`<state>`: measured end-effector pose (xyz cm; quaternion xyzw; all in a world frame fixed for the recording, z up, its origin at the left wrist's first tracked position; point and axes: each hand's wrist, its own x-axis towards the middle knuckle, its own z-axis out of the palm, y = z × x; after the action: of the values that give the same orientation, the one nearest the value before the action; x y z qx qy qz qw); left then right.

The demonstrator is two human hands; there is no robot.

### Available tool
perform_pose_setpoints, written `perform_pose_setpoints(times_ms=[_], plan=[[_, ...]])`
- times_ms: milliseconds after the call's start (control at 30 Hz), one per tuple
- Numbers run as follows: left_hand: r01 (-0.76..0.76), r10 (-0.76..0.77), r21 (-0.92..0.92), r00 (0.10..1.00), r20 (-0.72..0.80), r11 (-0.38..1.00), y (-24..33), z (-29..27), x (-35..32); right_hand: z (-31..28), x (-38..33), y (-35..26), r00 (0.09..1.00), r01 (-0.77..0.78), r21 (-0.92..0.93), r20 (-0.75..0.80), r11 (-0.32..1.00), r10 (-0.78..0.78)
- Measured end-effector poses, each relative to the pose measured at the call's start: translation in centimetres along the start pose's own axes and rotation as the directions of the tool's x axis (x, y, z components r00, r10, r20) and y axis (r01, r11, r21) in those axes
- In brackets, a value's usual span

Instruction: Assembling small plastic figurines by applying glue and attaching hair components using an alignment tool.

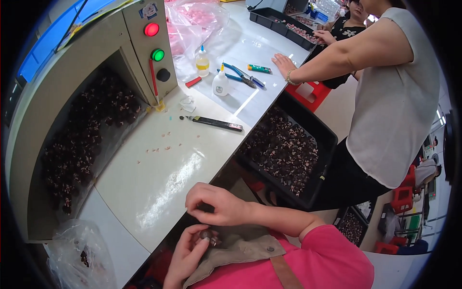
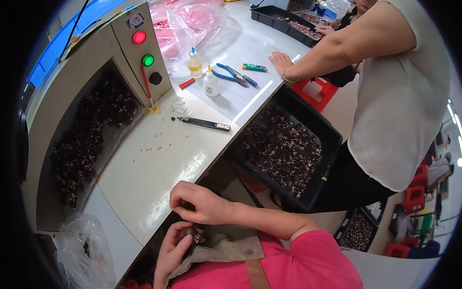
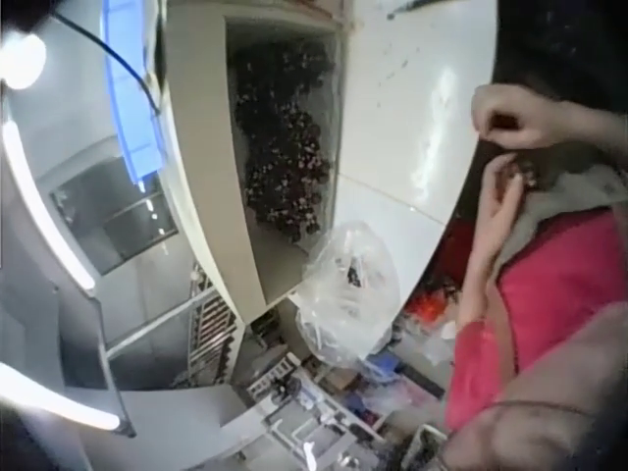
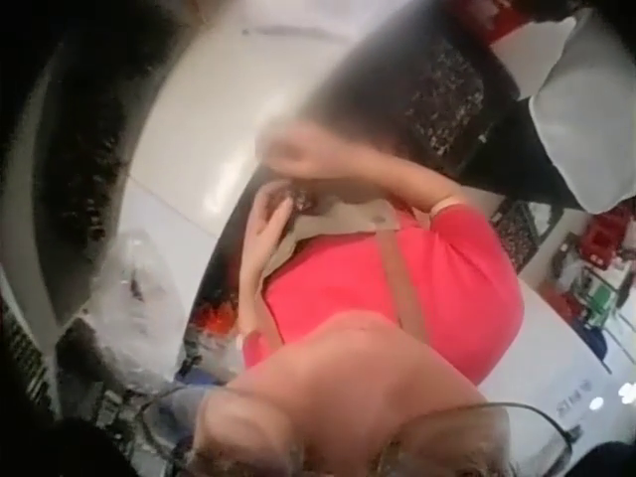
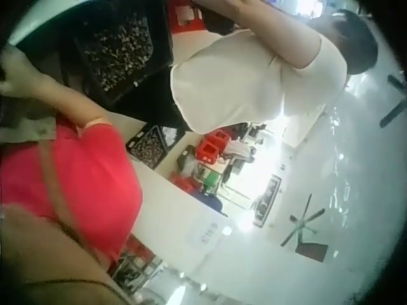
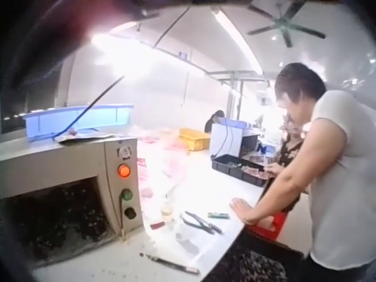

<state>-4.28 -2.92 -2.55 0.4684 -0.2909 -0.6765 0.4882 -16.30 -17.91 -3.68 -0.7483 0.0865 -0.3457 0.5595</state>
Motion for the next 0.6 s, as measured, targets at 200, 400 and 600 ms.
perform_pose_setpoints(times_ms=[200, 400, 600], plan=[[-0.027, -0.005, -0.174, 0.984, -0.179, 0.984, -2.8, -0.6, 0.0, 0.2, -2.8, 1.1, 0.990, -0.143, -0.106, -0.031, 0.984, 0.141], [-0.073, -0.038, -0.385, 0.961, -0.273, 0.920, -3.3, -0.9, 1.6, 0.6, -5.8, 0.8, 0.950, -0.312, -0.101, -0.016, 0.945, 0.312], [-0.067, -0.051, -0.467, 0.971, -0.234, 0.882, -3.8, -1.7, 1.4, 2.0, -6.3, 1.8, 0.917, -0.394, -0.035, 0.057, 0.918, 0.396]])
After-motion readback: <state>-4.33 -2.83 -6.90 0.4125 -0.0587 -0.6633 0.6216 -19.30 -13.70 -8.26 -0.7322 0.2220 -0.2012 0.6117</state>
